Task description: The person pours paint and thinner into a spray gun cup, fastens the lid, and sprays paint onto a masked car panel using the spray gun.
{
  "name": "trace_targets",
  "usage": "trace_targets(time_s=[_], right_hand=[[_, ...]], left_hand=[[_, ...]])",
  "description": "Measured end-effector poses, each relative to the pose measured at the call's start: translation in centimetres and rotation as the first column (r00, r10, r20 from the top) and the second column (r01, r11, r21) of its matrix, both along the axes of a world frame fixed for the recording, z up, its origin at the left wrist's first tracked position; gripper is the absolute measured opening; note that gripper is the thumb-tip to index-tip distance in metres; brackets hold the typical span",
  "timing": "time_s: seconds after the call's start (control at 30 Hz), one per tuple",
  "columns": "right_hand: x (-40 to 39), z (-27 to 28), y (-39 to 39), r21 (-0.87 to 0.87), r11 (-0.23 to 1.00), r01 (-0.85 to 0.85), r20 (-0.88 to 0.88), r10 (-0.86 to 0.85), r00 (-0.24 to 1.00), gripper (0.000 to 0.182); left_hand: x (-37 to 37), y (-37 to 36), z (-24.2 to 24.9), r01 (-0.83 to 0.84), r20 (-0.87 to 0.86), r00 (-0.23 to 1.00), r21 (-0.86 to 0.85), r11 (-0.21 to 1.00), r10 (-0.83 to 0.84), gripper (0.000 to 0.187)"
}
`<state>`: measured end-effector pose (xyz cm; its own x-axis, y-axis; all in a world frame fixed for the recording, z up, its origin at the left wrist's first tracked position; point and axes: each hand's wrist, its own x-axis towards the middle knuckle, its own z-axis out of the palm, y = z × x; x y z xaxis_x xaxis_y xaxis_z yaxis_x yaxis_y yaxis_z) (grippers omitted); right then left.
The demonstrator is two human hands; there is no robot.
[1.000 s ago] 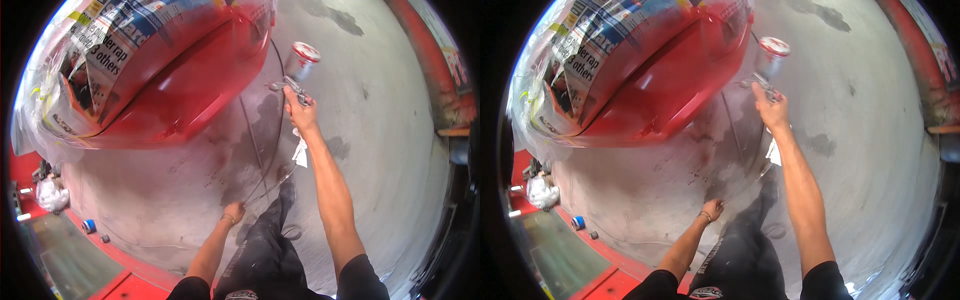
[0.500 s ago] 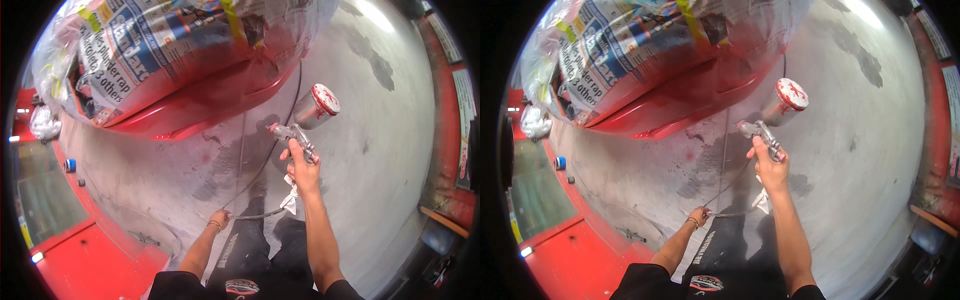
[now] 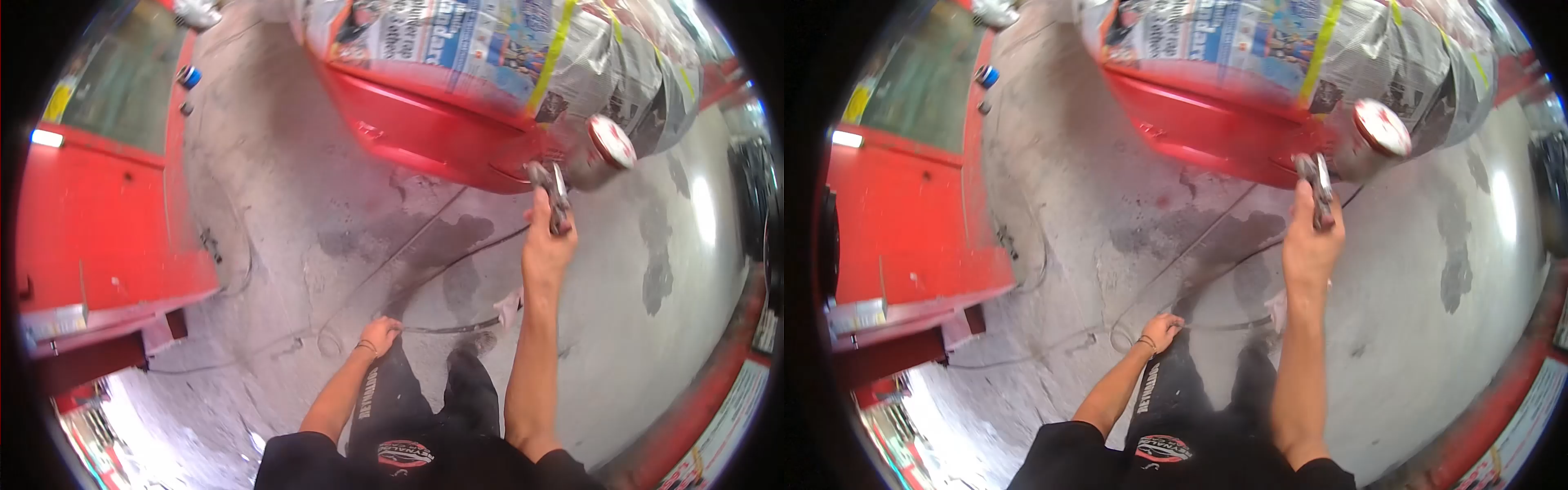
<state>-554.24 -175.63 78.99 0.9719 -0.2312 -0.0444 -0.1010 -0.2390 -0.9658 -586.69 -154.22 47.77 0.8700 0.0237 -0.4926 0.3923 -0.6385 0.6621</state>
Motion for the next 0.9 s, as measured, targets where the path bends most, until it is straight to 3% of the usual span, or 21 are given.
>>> trace_targets(time_s=[0.07,0.1,0.13,0.2,0.23,0.3,0.47,0.57,0.6,0.67,0.77,0.9], right_hand=[[0.7,-0.6,2.0,0.068,0.990,-0.126,0.118,0.118,0.986,0.035],[1.0,-0.7,3.2,0.030,0.985,-0.172,0.065,0.169,0.983,0.041],[1.1,-0.2,5.1,-0.036,0.980,-0.196,0.158,0.200,0.967,0.045],[0.2,1.7,8.4,0.023,0.947,-0.319,0.103,0.315,0.943,0.047],[0.0,1.7,9.8,0.178,0.895,-0.409,0.096,0.398,0.912,0.047],[-1.1,2.8,11.4,0.214,0.864,-0.456,0.185,0.422,0.887,0.046],[-0.2,0.7,6.7,0.120,0.954,-0.276,0.314,0.228,0.922,0.046],[0.5,-1.4,-0.2,0.089,0.993,-0.077,0.112,0.067,0.991,0.045],[1.5,-3.5,-1.8,0.245,0.963,-0.113,0.337,0.025,0.941,0.041],[0.4,-2.8,-5.6,0.188,0.981,0.040,0.093,-0.059,0.994,0.036],[-1.0,-5.6,-9.4,0.426,0.897,-0.120,0.113,0.079,0.990,0.033],[-2.0,-15.9,-11.2,0.329,0.906,-0.267,0.186,0.215,0.959,0.032]], left_hand=[[-2.1,-2.8,0.9,-0.140,0.002,0.990,-0.017,0.990,0.140,0.027],[-2.5,-3.8,1.1,-0.197,0.008,0.980,-0.031,0.980,0.197,0.029],[-3.1,-4.7,0.8,-0.245,0.040,0.968,-0.027,0.969,0.246,0.029],[-5.3,-6.3,-0.1,-0.315,0.105,0.943,-0.026,0.949,0.316,0.031],[-6.1,-7.1,-0.1,-0.379,0.104,0.919,-0.024,0.925,0.379,0.032],[-6.7,-8.2,-0.3,-0.466,0.098,0.879,-0.035,0.884,0.467,0.033],[-6.5,-8.6,-1.7,-0.430,0.145,0.886,-0.098,0.898,0.440,0.032],[-6.1,-8.4,-5.2,-0.378,0.203,0.894,-0.139,0.915,0.400,0.034],[-4.9,-8.4,-6.1,-0.386,0.196,0.890,-0.157,0.909,0.412,0.035],[-3.0,-8.3,-7.5,-0.375,0.325,0.858,-0.133,0.917,0.398,0.039],[0.0,-7.3,-11.3,-0.375,0.323,0.858,-0.137,0.917,0.399,0.041],[3.4,-4.8,-17.9,-0.205,0.307,0.918,-0.175,0.963,0.251,0.041]])
